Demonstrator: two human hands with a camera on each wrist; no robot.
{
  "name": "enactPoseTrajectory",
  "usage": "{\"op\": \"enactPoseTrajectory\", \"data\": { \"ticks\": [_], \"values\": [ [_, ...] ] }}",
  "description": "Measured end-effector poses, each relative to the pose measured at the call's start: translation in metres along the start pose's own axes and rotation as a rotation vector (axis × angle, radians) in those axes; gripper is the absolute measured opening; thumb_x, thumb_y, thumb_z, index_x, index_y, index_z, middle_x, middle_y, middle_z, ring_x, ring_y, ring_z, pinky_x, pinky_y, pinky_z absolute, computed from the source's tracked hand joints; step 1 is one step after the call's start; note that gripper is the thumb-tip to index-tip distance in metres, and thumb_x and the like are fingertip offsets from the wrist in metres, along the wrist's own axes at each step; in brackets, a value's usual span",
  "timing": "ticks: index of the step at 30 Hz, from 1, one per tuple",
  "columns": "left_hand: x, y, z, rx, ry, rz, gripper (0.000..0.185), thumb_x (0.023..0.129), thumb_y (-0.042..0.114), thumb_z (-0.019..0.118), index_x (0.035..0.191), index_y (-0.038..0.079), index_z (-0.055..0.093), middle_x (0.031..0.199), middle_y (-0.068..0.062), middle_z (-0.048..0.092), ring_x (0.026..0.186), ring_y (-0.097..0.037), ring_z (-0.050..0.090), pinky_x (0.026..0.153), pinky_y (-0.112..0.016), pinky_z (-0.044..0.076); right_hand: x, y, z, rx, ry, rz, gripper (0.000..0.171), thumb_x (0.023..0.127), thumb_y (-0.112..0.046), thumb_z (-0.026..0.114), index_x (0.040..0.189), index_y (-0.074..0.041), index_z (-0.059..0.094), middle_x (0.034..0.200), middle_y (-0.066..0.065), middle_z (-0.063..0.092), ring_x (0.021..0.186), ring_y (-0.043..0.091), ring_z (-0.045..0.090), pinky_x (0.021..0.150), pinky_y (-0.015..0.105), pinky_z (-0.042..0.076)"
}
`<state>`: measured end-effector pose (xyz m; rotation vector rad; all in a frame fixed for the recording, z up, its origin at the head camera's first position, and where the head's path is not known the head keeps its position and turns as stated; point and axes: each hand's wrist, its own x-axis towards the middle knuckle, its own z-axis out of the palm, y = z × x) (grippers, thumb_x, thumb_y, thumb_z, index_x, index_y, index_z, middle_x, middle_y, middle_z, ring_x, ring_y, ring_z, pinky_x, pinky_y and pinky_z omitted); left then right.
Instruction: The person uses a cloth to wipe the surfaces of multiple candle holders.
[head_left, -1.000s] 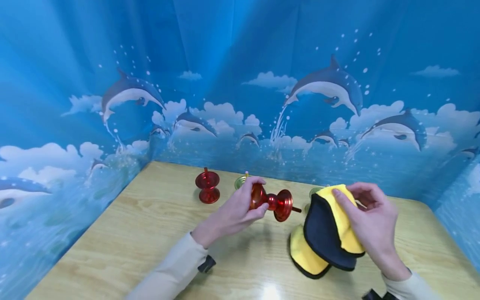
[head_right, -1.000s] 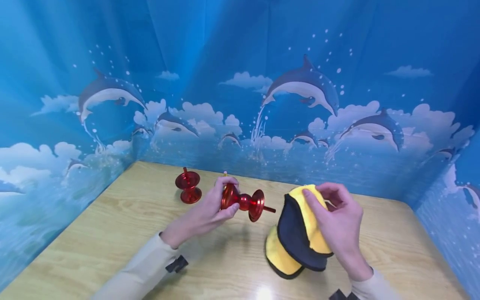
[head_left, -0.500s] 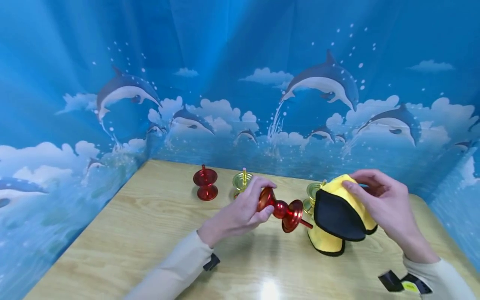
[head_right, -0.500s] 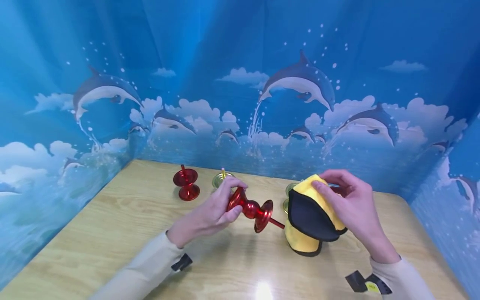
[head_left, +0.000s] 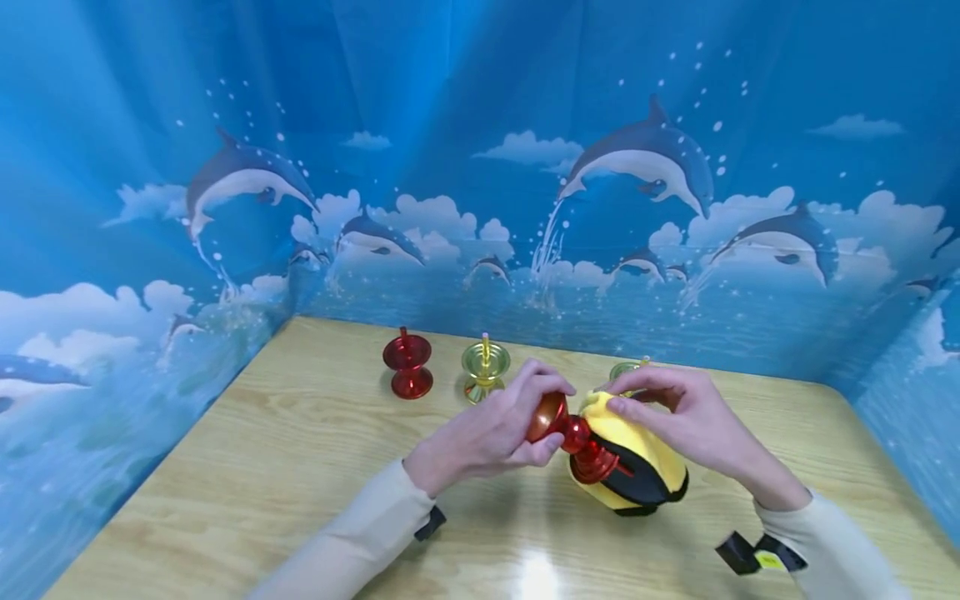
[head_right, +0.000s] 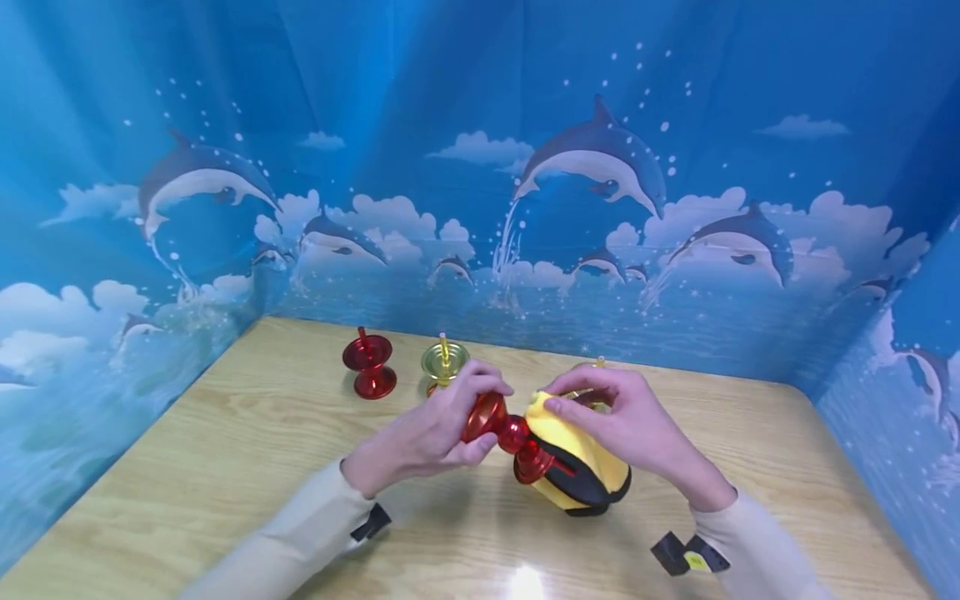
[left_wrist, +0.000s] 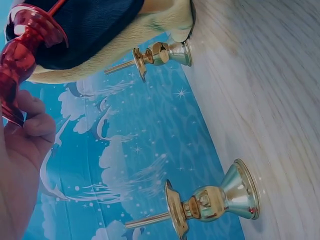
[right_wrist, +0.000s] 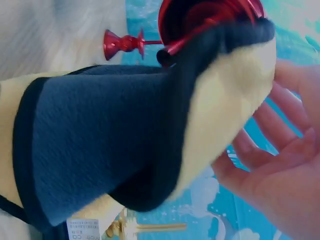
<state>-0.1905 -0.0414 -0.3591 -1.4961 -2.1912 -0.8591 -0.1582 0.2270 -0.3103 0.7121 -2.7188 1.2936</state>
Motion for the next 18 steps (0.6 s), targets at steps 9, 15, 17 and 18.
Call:
{"op": "enactPoseTrajectory", "data": {
  "ticks": [9, 15, 17, 18],
  "values": [
    [-0.003, -0.001, 0.001, 0.064, 0.014, 0.102, 0.047, 0.096, 0.024, 0.063, 0.132, 0.003, 0.040, 0.123, -0.013, 0.051, 0.092, -0.012, 0.062, 0.078, -0.007, 0.050, 0.009, 0.008, 0.010, 0.069, -0.232, -0.014, 0.019, 0.100, -0.021, 0.066, 0.118, -0.022, 0.073, 0.122, 0.005, 0.072, 0.104, 0.017, 0.069, 0.083, 0.030, 0.058],
    [-0.002, 0.002, 0.004, 0.133, 0.024, 0.202, 0.052, 0.093, 0.026, 0.065, 0.133, 0.005, 0.038, 0.121, -0.013, 0.050, 0.079, -0.010, 0.059, 0.072, -0.006, 0.048, 0.021, 0.015, 0.014, 0.212, -0.394, 0.047, 0.025, 0.105, -0.021, 0.058, 0.122, -0.008, 0.070, 0.118, 0.014, 0.072, 0.101, 0.014, 0.071, 0.088, 0.027, 0.057],
    [-0.002, 0.003, 0.004, 0.147, 0.019, 0.207, 0.052, 0.094, 0.027, 0.064, 0.134, 0.006, 0.038, 0.121, -0.013, 0.051, 0.077, -0.010, 0.058, 0.072, -0.006, 0.048, 0.026, 0.019, 0.015, 0.261, -0.458, 0.062, 0.026, 0.106, -0.020, 0.055, 0.122, -0.005, 0.069, 0.117, 0.015, 0.072, 0.103, 0.015, 0.070, 0.091, 0.027, 0.056],
    [-0.002, 0.003, 0.005, 0.143, 0.013, 0.203, 0.051, 0.095, 0.027, 0.063, 0.135, 0.006, 0.038, 0.122, -0.012, 0.051, 0.078, -0.009, 0.058, 0.072, -0.006, 0.048, 0.027, 0.020, 0.016, 0.284, -0.484, 0.071, 0.026, 0.106, -0.020, 0.055, 0.122, -0.003, 0.068, 0.117, 0.015, 0.071, 0.104, 0.016, 0.070, 0.092, 0.027, 0.055]
  ]
}}
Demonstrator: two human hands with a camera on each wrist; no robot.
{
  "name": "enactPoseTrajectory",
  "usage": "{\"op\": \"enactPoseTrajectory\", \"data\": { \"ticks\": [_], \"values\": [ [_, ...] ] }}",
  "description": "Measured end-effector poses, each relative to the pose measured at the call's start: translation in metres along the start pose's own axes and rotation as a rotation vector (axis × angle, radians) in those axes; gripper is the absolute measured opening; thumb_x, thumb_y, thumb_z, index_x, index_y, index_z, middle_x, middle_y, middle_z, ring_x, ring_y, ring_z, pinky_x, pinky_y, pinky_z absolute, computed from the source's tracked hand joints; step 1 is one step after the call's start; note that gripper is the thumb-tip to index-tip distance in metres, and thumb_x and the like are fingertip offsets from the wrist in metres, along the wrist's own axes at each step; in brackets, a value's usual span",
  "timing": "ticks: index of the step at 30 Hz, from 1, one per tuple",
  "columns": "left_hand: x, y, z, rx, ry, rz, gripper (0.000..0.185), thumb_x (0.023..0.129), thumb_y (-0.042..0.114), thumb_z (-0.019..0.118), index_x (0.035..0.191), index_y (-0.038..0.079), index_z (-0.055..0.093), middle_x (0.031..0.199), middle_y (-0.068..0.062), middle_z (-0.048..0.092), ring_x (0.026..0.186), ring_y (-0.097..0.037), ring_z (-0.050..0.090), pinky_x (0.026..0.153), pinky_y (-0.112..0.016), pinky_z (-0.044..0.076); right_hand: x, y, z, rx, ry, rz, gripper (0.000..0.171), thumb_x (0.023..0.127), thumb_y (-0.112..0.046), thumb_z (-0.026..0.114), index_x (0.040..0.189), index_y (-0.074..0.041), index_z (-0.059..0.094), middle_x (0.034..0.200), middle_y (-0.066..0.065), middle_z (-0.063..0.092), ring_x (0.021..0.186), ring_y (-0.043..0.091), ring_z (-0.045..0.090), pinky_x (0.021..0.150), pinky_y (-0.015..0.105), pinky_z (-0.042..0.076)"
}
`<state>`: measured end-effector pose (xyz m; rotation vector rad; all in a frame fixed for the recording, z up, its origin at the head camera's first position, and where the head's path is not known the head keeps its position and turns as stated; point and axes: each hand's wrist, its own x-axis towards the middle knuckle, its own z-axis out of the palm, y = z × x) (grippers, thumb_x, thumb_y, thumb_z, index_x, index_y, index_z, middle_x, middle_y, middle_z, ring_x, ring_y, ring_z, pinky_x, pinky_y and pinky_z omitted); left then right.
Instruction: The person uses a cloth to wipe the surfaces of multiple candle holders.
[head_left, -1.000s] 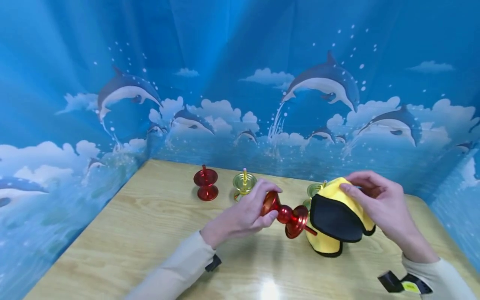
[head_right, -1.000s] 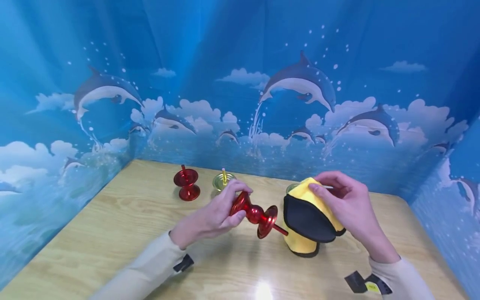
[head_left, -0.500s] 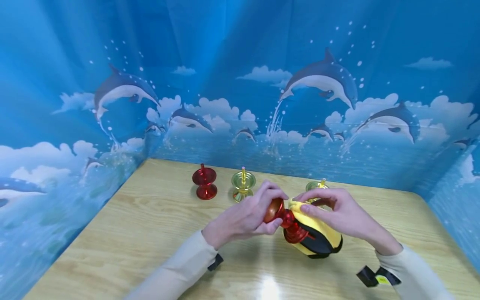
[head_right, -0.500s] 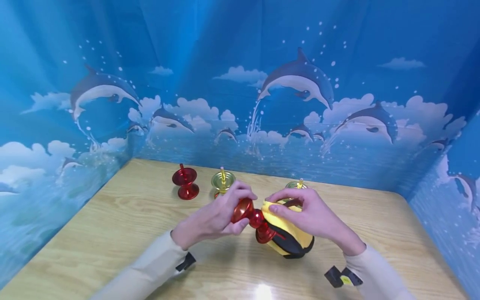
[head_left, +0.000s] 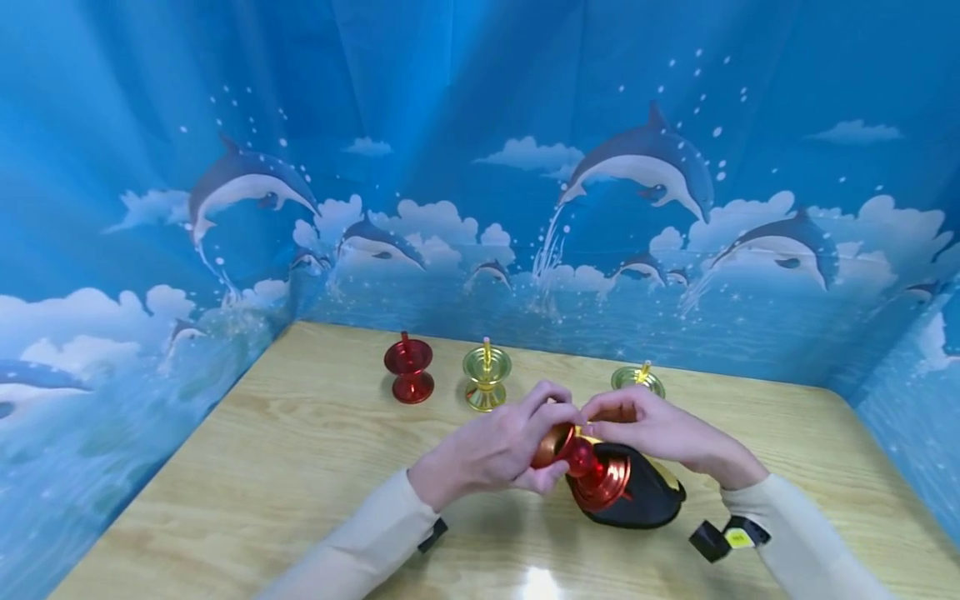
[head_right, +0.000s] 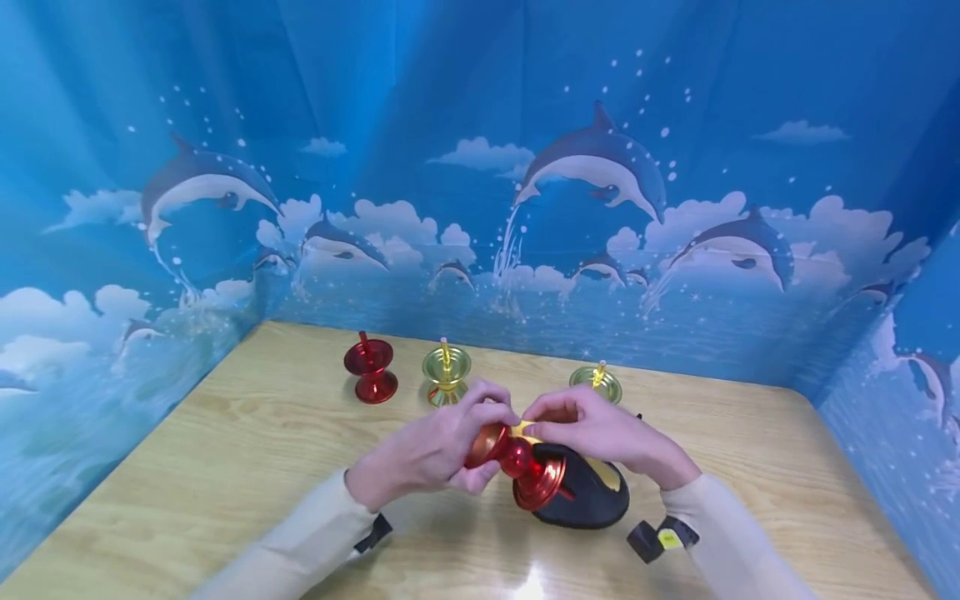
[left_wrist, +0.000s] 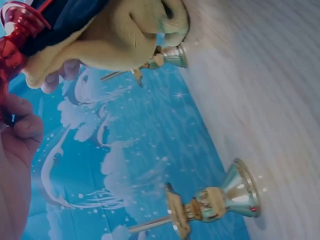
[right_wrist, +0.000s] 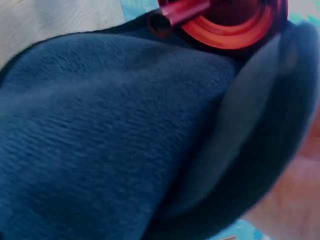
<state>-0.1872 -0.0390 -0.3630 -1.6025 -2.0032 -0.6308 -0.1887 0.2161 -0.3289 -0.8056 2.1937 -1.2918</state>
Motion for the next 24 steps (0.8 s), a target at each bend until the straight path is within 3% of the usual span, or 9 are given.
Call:
{"op": "enactPoseTrajectory", "data": {
  "ticks": [4, 8, 11, 14, 21, 24],
  "values": [
    [-0.003, -0.002, 0.001, -0.034, -0.033, -0.055, 0.044, 0.101, 0.028, 0.056, 0.136, 0.009, 0.037, 0.123, -0.011, 0.049, 0.081, -0.008, 0.056, 0.074, -0.006, 0.046, 0.003, 0.004, -0.003, 0.058, -0.036, 0.036, 0.027, 0.106, -0.020, 0.054, 0.120, 0.000, 0.065, 0.114, 0.010, 0.071, 0.103, 0.016, 0.069, 0.093, 0.029, 0.055],
    [-0.005, -0.004, 0.002, -0.082, -0.073, -0.113, 0.041, 0.105, 0.032, 0.049, 0.138, 0.012, 0.035, 0.126, -0.011, 0.047, 0.075, -0.006, 0.054, 0.068, -0.005, 0.043, -0.001, 0.003, -0.004, 0.089, 0.005, 0.046, 0.026, 0.105, -0.020, 0.056, 0.117, 0.002, 0.063, 0.109, 0.007, 0.072, 0.100, 0.018, 0.069, 0.091, 0.032, 0.056],
    [-0.004, -0.006, 0.003, -0.116, -0.089, -0.155, 0.042, 0.104, 0.032, 0.047, 0.139, 0.011, 0.035, 0.127, -0.011, 0.047, 0.080, -0.007, 0.056, 0.071, -0.007, 0.045, -0.005, -0.001, -0.004, 0.085, 0.063, 0.030, 0.024, 0.104, -0.019, 0.059, 0.115, 0.002, 0.062, 0.107, 0.006, 0.072, 0.097, 0.019, 0.069, 0.089, 0.032, 0.057],
    [-0.006, -0.009, 0.005, -0.140, -0.085, -0.209, 0.043, 0.101, 0.029, 0.048, 0.138, 0.010, 0.036, 0.128, -0.011, 0.048, 0.087, -0.010, 0.059, 0.074, -0.009, 0.048, -0.009, -0.003, -0.003, 0.064, 0.156, 0.020, 0.024, 0.103, -0.019, 0.061, 0.115, 0.001, 0.063, 0.106, 0.006, 0.072, 0.095, 0.019, 0.070, 0.086, 0.032, 0.058],
    [-0.017, -0.016, 0.010, -0.190, -0.078, -0.375, 0.044, 0.102, 0.032, 0.046, 0.138, 0.007, 0.039, 0.124, -0.011, 0.050, 0.088, -0.015, 0.058, 0.073, -0.017, 0.050, -0.016, -0.009, -0.001, -0.066, 0.469, -0.016, 0.025, 0.102, -0.023, 0.063, 0.121, -0.006, 0.066, 0.107, -0.002, 0.072, 0.088, 0.014, 0.069, 0.073, 0.028, 0.058],
    [-0.020, -0.019, 0.010, -0.216, -0.062, -0.444, 0.043, 0.104, 0.034, 0.045, 0.139, 0.008, 0.040, 0.122, -0.010, 0.049, 0.091, -0.014, 0.057, 0.075, -0.019, 0.052, -0.020, -0.011, -0.008, -0.118, 0.540, -0.049, 0.027, 0.103, -0.021, 0.061, 0.123, -0.004, 0.066, 0.105, -0.008, 0.071, 0.086, 0.012, 0.067, 0.071, 0.026, 0.057]
  ]
}}
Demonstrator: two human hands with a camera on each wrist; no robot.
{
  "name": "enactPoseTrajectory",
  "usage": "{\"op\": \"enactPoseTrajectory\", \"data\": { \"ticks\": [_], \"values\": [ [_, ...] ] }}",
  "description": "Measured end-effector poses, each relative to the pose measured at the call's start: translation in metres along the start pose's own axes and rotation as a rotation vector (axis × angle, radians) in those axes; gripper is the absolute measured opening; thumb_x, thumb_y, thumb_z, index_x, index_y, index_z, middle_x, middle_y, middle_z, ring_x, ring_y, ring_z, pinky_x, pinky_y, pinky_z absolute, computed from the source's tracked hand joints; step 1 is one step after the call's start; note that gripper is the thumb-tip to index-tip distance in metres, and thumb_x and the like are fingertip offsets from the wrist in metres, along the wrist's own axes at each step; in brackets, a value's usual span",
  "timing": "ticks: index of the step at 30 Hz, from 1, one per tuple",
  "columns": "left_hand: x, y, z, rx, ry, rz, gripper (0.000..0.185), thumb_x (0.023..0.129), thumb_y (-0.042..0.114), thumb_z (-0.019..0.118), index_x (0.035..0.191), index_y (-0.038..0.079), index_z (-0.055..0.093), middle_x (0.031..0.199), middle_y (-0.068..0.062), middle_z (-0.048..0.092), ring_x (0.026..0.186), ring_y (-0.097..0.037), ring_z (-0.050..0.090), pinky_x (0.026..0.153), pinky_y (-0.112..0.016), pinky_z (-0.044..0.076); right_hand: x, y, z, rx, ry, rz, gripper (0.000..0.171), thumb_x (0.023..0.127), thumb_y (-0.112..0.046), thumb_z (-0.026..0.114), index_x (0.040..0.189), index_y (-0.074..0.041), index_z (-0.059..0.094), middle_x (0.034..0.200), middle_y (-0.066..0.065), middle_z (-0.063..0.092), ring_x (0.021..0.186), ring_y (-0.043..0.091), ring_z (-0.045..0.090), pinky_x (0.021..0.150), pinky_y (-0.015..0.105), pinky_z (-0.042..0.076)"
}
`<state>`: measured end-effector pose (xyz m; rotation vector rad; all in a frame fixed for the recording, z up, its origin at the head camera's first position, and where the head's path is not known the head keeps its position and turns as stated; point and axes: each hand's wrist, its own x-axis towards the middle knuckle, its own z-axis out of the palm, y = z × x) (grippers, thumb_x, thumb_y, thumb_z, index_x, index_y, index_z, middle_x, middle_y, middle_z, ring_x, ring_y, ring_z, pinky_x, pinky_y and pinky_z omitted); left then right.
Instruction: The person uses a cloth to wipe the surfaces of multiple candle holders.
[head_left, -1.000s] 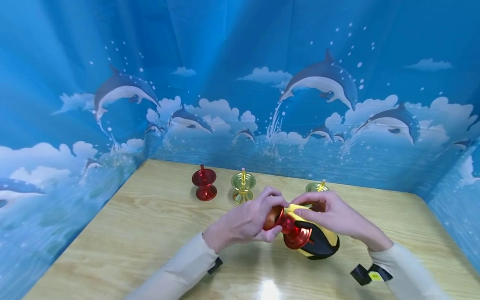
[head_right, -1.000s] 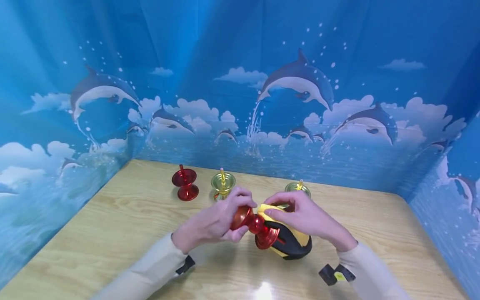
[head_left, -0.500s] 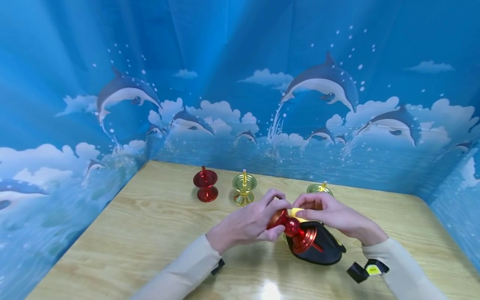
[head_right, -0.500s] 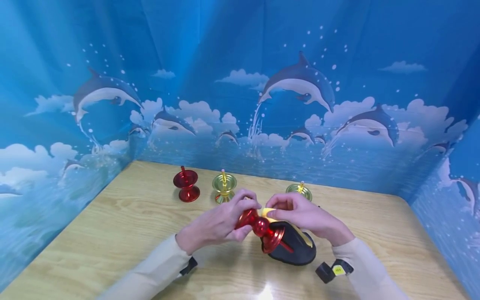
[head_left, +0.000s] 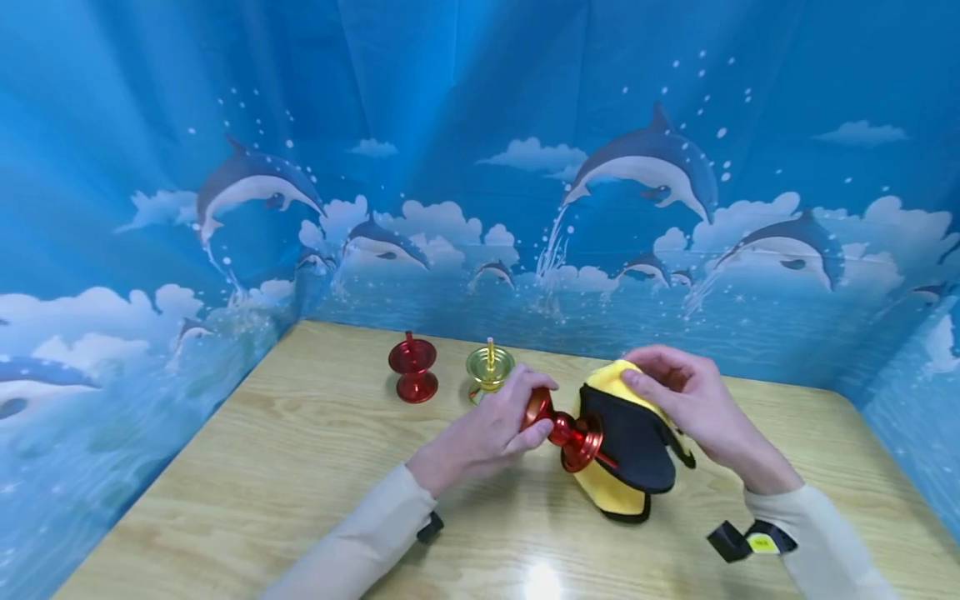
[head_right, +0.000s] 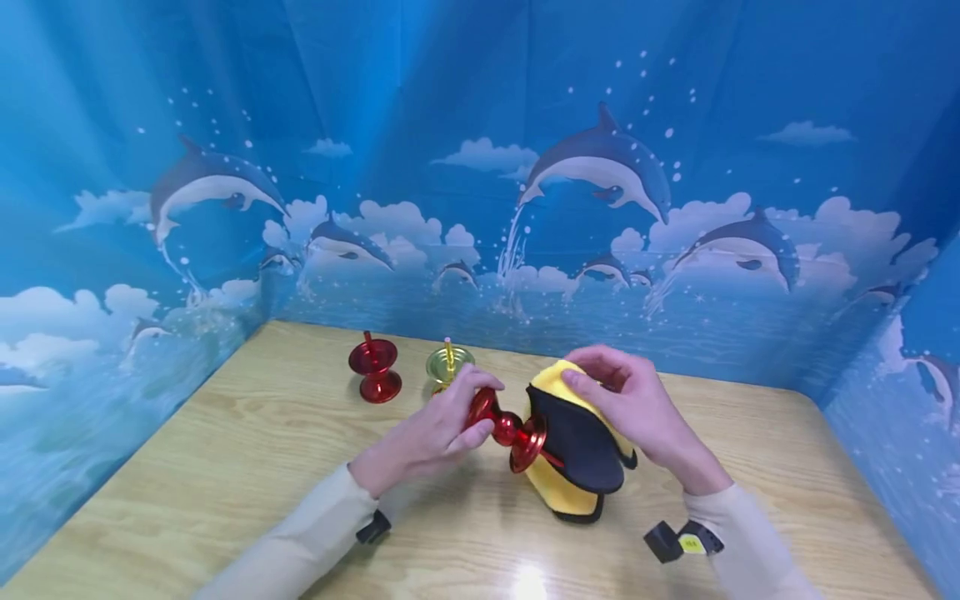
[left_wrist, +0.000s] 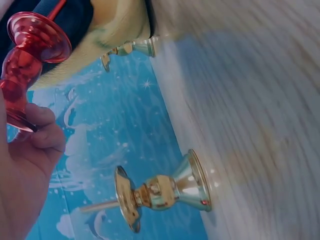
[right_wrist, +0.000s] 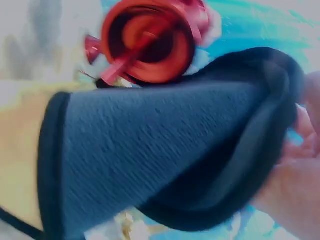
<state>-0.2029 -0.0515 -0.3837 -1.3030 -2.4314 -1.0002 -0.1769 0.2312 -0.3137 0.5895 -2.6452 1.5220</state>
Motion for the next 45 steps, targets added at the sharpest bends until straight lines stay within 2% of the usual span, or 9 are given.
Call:
{"op": "enactPoseTrajectory", "data": {
  "ticks": [3, 7, 17, 22, 29, 32, 35, 40, 45],
  "values": [
    [-0.002, -0.005, -0.003, -0.008, 0.021, -0.049, 0.042, 0.105, 0.035, 0.045, 0.139, 0.010, 0.041, 0.119, -0.008, 0.048, 0.090, -0.012, 0.056, 0.072, -0.019, 0.052, -0.001, 0.002, -0.015, -0.018, -0.047, -0.046, 0.024, 0.104, -0.015, 0.059, 0.123, -0.003, 0.068, 0.108, -0.010, 0.073, 0.086, 0.011, 0.068, 0.072, 0.025, 0.059],
    [-0.003, -0.005, -0.005, 0.006, 0.004, -0.078, 0.042, 0.105, 0.036, 0.047, 0.140, 0.013, 0.041, 0.120, -0.006, 0.048, 0.090, -0.011, 0.057, 0.072, -0.019, 0.053, -0.001, 0.004, -0.024, -0.004, -0.204, -0.138, 0.023, 0.103, -0.007, 0.058, 0.121, -0.004, 0.071, 0.119, -0.007, 0.073, 0.097, 0.011, 0.072, 0.077, 0.029, 0.061],
    [0.000, 0.005, 0.008, 0.035, -0.031, -0.059, 0.042, 0.106, 0.038, 0.044, 0.140, 0.013, 0.040, 0.118, -0.006, 0.051, 0.078, -0.009, 0.056, 0.062, -0.015, 0.049, 0.005, -0.002, 0.021, -0.117, -0.278, -0.290, 0.021, 0.097, -0.009, 0.068, 0.115, -0.016, 0.076, 0.118, 0.003, 0.075, 0.105, 0.004, 0.067, 0.079, 0.027, 0.059],
    [-0.004, 0.003, 0.008, 0.024, -0.027, -0.094, 0.044, 0.106, 0.040, 0.043, 0.140, 0.013, 0.042, 0.123, -0.006, 0.052, 0.085, -0.009, 0.057, 0.067, -0.016, 0.051, 0.004, -0.005, 0.024, -0.173, -0.166, -0.213, 0.014, 0.096, -0.015, 0.071, 0.110, -0.018, 0.074, 0.110, 0.001, 0.073, 0.097, 0.004, 0.068, 0.078, 0.025, 0.060],
    [-0.010, 0.000, 0.004, 0.005, -0.011, -0.083, 0.044, 0.105, 0.040, 0.042, 0.139, 0.012, 0.043, 0.122, -0.006, 0.051, 0.086, -0.009, 0.056, 0.069, -0.018, 0.051, 0.006, -0.005, -0.006, -0.232, 0.242, -0.178, 0.011, 0.098, -0.013, 0.068, 0.108, -0.007, 0.070, 0.099, -0.004, 0.069, 0.087, -0.002, 0.067, 0.077, 0.011, 0.056],
    [-0.012, 0.000, 0.005, -0.015, -0.003, -0.057, 0.043, 0.104, 0.039, 0.042, 0.138, 0.011, 0.042, 0.117, -0.005, 0.049, 0.083, -0.009, 0.053, 0.066, -0.018, 0.049, 0.008, 0.001, -0.025, -0.225, 0.322, -0.209, 0.015, 0.099, -0.010, 0.066, 0.113, -0.003, 0.069, 0.099, -0.015, 0.068, 0.085, -0.003, 0.065, 0.075, 0.008, 0.053],
    [-0.014, 0.000, 0.006, -0.039, -0.003, -0.043, 0.042, 0.104, 0.038, 0.040, 0.137, 0.011, 0.042, 0.114, -0.004, 0.048, 0.084, -0.010, 0.051, 0.067, -0.019, 0.048, 0.007, 0.006, -0.048, -0.141, 0.253, -0.226, 0.018, 0.101, -0.003, 0.060, 0.117, -0.001, 0.067, 0.103, -0.018, 0.070, 0.085, 0.000, 0.067, 0.074, 0.011, 0.055],
    [-0.015, -0.001, 0.007, -0.061, 0.001, -0.077, 0.044, 0.105, 0.039, 0.039, 0.138, 0.011, 0.042, 0.120, -0.005, 0.050, 0.091, -0.010, 0.053, 0.074, -0.020, 0.051, 0.005, 0.011, -0.077, 0.121, 0.033, -0.259, 0.022, 0.103, 0.006, 0.048, 0.121, 0.008, 0.061, 0.118, -0.004, 0.075, 0.101, 0.007, 0.072, 0.081, 0.018, 0.058],
    [-0.012, 0.001, 0.008, -0.059, -0.030, -0.061, 0.045, 0.104, 0.039, 0.042, 0.138, 0.010, 0.041, 0.120, -0.007, 0.050, 0.089, -0.010, 0.056, 0.071, -0.018, 0.052, 0.008, 0.009, -0.070, 0.077, -0.064, -0.243, 0.022, 0.104, 0.004, 0.048, 0.120, 0.007, 0.062, 0.117, -0.006, 0.075, 0.099, 0.008, 0.072, 0.079, 0.021, 0.059]
  ]
}}
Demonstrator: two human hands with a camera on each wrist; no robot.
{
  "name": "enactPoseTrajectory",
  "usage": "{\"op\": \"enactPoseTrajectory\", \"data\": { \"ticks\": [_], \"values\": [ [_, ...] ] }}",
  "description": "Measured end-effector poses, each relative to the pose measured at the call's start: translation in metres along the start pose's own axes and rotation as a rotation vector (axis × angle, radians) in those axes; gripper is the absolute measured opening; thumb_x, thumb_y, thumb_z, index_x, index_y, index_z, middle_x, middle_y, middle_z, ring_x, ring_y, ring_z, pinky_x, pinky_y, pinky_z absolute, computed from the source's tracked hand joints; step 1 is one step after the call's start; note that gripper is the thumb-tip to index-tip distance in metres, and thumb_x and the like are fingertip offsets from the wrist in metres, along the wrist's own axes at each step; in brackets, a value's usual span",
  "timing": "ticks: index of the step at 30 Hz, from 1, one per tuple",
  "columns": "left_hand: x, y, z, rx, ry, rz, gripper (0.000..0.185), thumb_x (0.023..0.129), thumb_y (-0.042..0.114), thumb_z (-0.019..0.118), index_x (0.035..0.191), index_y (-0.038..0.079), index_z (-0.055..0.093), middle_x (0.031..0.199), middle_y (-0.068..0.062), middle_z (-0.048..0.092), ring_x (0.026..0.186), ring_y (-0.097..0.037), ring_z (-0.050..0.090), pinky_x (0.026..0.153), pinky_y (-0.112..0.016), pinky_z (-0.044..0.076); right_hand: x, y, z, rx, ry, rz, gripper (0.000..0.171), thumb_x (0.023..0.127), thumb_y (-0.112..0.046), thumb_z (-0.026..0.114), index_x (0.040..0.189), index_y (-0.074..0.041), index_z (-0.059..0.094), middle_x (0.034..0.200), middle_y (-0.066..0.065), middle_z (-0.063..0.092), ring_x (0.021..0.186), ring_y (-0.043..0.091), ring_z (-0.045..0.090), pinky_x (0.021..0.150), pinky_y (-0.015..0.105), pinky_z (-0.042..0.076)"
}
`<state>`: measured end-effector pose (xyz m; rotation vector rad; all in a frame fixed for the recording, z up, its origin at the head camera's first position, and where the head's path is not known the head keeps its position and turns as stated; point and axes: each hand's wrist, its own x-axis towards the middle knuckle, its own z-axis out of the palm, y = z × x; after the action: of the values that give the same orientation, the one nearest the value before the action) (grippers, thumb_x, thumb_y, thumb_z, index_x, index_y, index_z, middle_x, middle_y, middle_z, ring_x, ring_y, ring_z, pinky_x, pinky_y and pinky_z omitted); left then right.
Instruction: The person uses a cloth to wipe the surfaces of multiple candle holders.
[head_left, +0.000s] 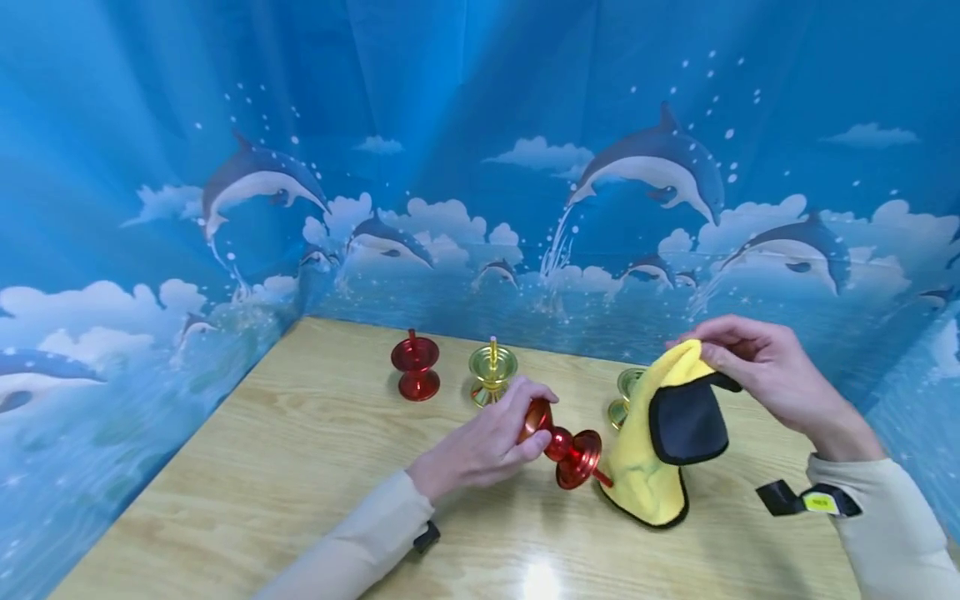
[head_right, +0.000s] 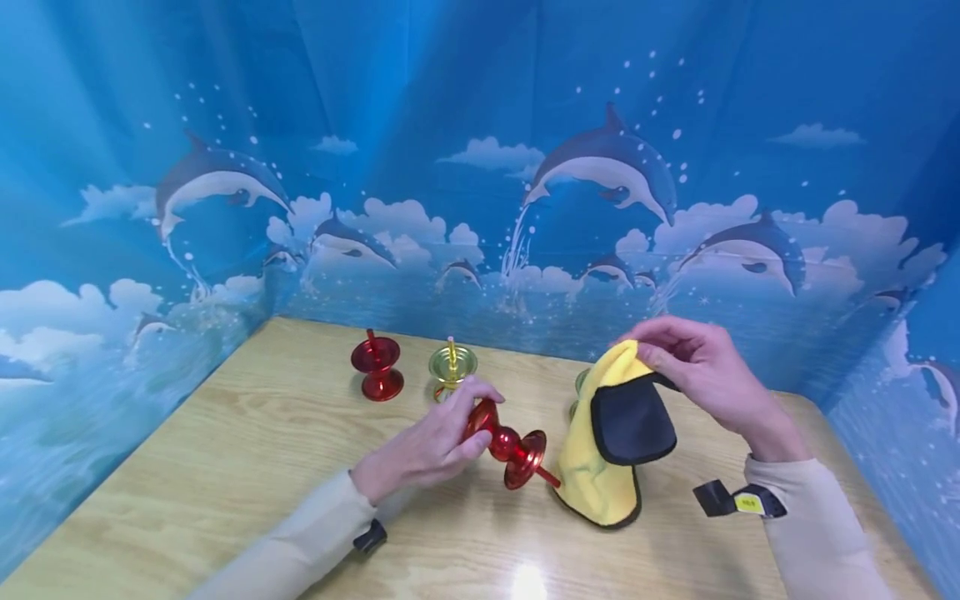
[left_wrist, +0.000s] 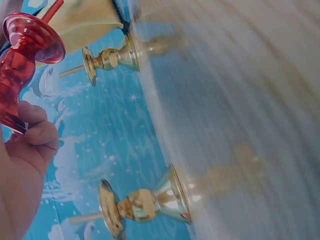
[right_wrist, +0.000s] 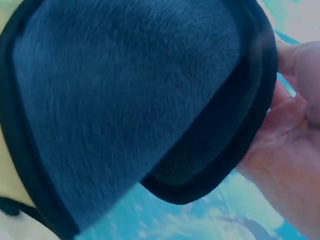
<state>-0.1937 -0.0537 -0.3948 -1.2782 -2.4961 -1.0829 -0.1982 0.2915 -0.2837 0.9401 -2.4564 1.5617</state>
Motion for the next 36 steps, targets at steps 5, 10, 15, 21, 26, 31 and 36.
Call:
{"op": "enactPoseTrajectory", "data": {
  "ticks": [5, 10, 15, 21, 26, 31, 36],
  "values": [
    [0.007, 0.008, 0.004, 0.042, -0.006, 0.069, 0.044, 0.103, 0.038, 0.043, 0.136, 0.010, 0.041, 0.119, -0.007, 0.051, 0.089, -0.009, 0.055, 0.072, -0.016, 0.050, 0.006, -0.006, 0.034, -0.174, -0.079, 0.076, 0.020, 0.105, -0.007, 0.055, 0.118, -0.007, 0.069, 0.107, -0.007, 0.074, 0.085, 0.010, 0.070, 0.071, 0.026, 0.059],
    [0.009, 0.012, 0.006, 0.079, 0.039, 0.098, 0.043, 0.103, 0.036, 0.043, 0.134, 0.008, 0.043, 0.117, -0.007, 0.051, 0.090, -0.010, 0.053, 0.073, -0.015, 0.048, 0.010, -0.014, 0.068, -0.197, -0.161, 0.138, 0.021, 0.102, -0.018, 0.062, 0.121, -0.014, 0.071, 0.114, 0.002, 0.074, 0.093, 0.013, 0.072, 0.076, 0.029, 0.059],
    [0.008, 0.013, 0.007, 0.075, 0.065, 0.086, 0.043, 0.103, 0.037, 0.041, 0.135, 0.008, 0.040, 0.118, -0.006, 0.049, 0.089, -0.009, 0.052, 0.071, -0.014, 0.047, 0.006, -0.014, 0.095, -0.333, -0.212, 0.105, 0.026, 0.099, -0.028, 0.068, 0.122, -0.017, 0.071, 0.121, 0.003, 0.074, 0.110, 0.023, 0.071, 0.086, 0.033, 0.060],
    [0.006, 0.012, 0.008, 0.112, 0.074, 0.101, 0.042, 0.103, 0.036, 0.041, 0.134, 0.008, 0.040, 0.117, -0.006, 0.048, 0.083, -0.009, 0.051, 0.065, -0.011, 0.044, -0.001, -0.008, 0.112, -0.446, -0.193, 0.041, 0.025, 0.094, -0.029, 0.075, 0.115, -0.016, 0.072, 0.113, -0.001, 0.075, 0.092, 0.012, 0.069, 0.076, 0.029, 0.058],
    [0.007, 0.013, 0.011, 0.133, 0.099, 0.072, 0.042, 0.102, 0.035, 0.042, 0.133, 0.007, 0.040, 0.115, -0.007, 0.048, 0.082, -0.009, 0.050, 0.063, -0.012, 0.043, -0.006, -0.004, 0.120, -0.405, -0.171, 0.077, 0.026, 0.093, -0.031, 0.076, 0.112, -0.016, 0.068, 0.091, -0.006, 0.068, 0.063, 0.000, 0.047, 0.053, 0.022, 0.043],
    [0.009, 0.019, 0.021, 0.075, 0.170, -0.071, 0.041, 0.105, 0.034, 0.037, 0.133, 0.005, 0.041, 0.117, -0.009, 0.049, 0.088, -0.012, 0.050, 0.071, -0.018, 0.046, -0.012, 0.001, 0.136, -0.479, -0.034, -0.053, 0.027, 0.087, -0.021, 0.081, 0.109, -0.014, 0.066, 0.088, -0.005, 0.067, 0.063, -0.001, 0.049, 0.051, 0.020, 0.044],
    [0.015, 0.028, 0.028, -0.119, 0.252, -0.347, 0.039, 0.109, 0.034, 0.032, 0.134, 0.005, 0.043, 0.116, -0.011, 0.056, 0.092, -0.015, 0.054, 0.080, -0.027, 0.050, -0.017, 0.004, 0.156, -0.795, 0.188, -0.308, 0.040, 0.072, -0.018, 0.089, 0.104, -0.009, 0.067, 0.097, 0.003, 0.072, 0.086, 0.020, 0.067, 0.067, 0.038, 0.057]
  ]
}}
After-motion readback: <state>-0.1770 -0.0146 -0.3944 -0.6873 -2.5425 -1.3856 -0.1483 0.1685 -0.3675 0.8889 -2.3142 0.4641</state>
